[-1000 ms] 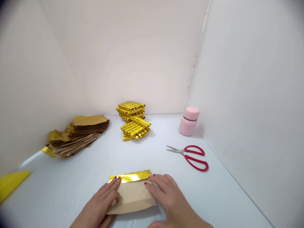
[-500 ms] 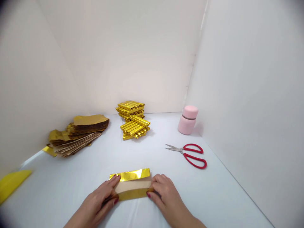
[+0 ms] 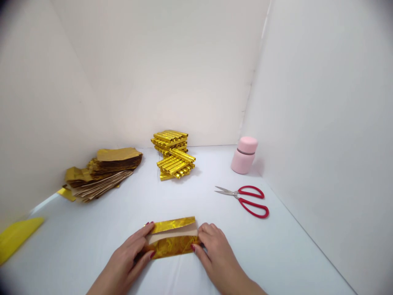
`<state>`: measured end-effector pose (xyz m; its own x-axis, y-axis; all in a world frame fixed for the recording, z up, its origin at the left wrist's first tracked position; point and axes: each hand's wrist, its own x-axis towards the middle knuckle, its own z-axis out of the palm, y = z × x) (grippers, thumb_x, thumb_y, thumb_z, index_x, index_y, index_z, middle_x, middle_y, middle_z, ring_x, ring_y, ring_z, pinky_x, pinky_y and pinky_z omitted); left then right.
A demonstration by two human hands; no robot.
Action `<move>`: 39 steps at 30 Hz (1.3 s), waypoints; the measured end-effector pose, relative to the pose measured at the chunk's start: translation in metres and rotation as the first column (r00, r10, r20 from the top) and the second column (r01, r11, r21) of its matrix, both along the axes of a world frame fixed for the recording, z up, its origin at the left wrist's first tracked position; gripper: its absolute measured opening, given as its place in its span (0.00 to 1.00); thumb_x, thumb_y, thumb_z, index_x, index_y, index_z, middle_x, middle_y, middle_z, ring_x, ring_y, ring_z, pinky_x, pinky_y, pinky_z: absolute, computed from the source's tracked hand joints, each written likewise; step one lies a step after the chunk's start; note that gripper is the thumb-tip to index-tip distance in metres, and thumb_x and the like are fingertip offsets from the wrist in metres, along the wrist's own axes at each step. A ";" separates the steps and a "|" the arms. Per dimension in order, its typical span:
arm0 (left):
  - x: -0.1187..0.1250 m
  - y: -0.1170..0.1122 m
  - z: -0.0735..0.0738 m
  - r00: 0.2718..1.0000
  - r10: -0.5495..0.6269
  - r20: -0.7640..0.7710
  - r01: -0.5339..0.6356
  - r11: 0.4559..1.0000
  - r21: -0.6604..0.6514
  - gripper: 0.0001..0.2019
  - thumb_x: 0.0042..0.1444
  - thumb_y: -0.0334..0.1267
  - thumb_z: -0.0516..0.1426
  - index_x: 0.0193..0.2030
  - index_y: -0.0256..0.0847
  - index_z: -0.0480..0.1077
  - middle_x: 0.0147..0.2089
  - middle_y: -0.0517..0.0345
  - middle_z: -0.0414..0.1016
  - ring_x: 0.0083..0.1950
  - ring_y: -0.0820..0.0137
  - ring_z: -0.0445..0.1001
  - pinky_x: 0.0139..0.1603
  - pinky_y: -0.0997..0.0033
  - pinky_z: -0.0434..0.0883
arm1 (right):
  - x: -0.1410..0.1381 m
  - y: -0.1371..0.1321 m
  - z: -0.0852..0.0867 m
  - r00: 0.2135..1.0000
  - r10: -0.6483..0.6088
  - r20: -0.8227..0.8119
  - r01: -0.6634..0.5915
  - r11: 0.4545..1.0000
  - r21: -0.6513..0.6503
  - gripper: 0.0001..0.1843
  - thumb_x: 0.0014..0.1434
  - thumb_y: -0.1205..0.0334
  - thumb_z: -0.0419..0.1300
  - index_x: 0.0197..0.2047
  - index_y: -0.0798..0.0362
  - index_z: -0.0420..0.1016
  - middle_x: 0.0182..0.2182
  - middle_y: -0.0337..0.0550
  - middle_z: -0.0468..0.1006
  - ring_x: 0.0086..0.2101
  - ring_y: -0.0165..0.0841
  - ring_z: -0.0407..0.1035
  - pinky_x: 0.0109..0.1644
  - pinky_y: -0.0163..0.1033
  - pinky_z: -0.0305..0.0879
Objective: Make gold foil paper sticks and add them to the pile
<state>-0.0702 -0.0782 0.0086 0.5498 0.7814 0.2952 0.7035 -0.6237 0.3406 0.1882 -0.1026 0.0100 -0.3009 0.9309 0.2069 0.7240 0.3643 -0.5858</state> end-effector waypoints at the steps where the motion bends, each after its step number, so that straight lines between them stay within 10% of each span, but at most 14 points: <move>1: 0.000 -0.001 0.001 1.000 0.018 0.012 -0.017 1.000 -0.012 0.05 0.60 0.34 0.52 0.33 0.43 0.67 0.59 0.52 0.66 0.58 0.62 0.66 0.53 0.64 0.71 | 0.000 0.000 0.000 1.000 -0.004 0.005 0.004 1.000 0.004 0.08 0.59 0.71 0.49 0.29 0.51 0.60 0.31 0.41 0.67 0.33 0.35 0.62 0.37 0.42 0.61; 9: -0.001 0.000 -0.008 0.987 0.146 0.074 -0.140 0.987 -0.077 0.07 0.55 0.33 0.56 0.41 0.42 0.64 0.61 0.46 0.62 0.59 0.60 0.65 0.50 0.62 0.72 | -0.001 0.000 0.000 0.996 -0.079 0.033 0.079 0.997 -0.002 0.13 0.57 0.70 0.53 0.24 0.50 0.54 0.28 0.39 0.65 0.31 0.34 0.62 0.36 0.41 0.61; 17: 0.000 -0.001 -0.015 0.995 0.089 -0.035 -0.077 0.964 0.256 0.24 0.59 0.27 0.51 0.61 0.48 0.56 0.68 0.44 0.45 0.65 0.51 0.53 0.53 0.52 0.67 | -0.002 0.000 0.003 0.989 -0.122 0.086 0.123 0.992 -0.007 0.12 0.56 0.70 0.55 0.25 0.51 0.57 0.29 0.39 0.66 0.32 0.35 0.62 0.36 0.42 0.61; 24: 0.014 -0.002 0.017 0.928 -0.289 -0.236 0.342 0.912 0.227 0.13 0.64 0.31 0.45 0.43 0.43 0.70 0.42 0.54 0.75 0.42 0.66 0.73 0.41 0.70 0.73 | -0.004 0.001 0.005 0.984 -0.148 0.098 0.149 0.989 0.003 0.11 0.56 0.68 0.56 0.24 0.51 0.59 0.28 0.39 0.67 0.32 0.34 0.63 0.36 0.42 0.63; 29: 0.016 -0.008 -0.001 0.949 -0.228 -0.219 0.295 0.888 0.354 0.10 0.62 0.36 0.49 0.46 0.40 0.69 0.43 0.51 0.77 0.43 0.63 0.76 0.43 0.68 0.74 | -0.002 -0.003 0.003 0.966 -0.214 0.148 0.183 0.963 0.198 0.02 0.55 0.67 0.56 0.34 0.52 0.66 0.36 0.46 0.73 0.38 0.40 0.69 0.39 0.46 0.67; 33: 0.008 -0.011 -0.035 0.935 -0.179 -0.305 0.305 0.845 0.440 0.15 0.62 0.38 0.50 0.54 0.39 0.64 0.51 0.49 0.74 0.51 0.60 0.73 0.48 0.70 0.72 | -0.016 -0.010 -0.007 0.939 -0.083 0.334 -0.119 0.833 0.540 0.17 0.61 0.62 0.51 0.52 0.56 0.64 0.52 0.54 0.71 0.52 0.44 0.64 0.50 0.48 0.63; 35: 0.004 -0.013 -0.043 0.931 -0.167 -0.325 0.308 0.835 0.456 0.16 0.63 0.35 0.49 0.57 0.39 0.62 0.52 0.50 0.74 0.52 0.61 0.73 0.49 0.71 0.72 | -0.028 -0.012 -0.015 0.885 0.085 0.458 -0.368 0.730 0.575 0.17 0.64 0.59 0.46 0.53 0.54 0.65 0.50 0.46 0.75 0.51 0.38 0.67 0.48 0.41 0.66; 39: 0.001 -0.015 -0.048 0.925 -0.153 -0.349 0.314 0.825 0.470 0.18 0.63 0.33 0.49 0.60 0.38 0.60 0.55 0.52 0.72 0.53 0.61 0.72 0.49 0.71 0.72 | -0.038 -0.011 -0.025 0.808 0.116 0.578 -0.465 0.727 0.504 0.17 0.66 0.64 0.44 0.52 0.57 0.67 0.50 0.42 0.75 0.47 0.33 0.70 0.44 0.35 0.69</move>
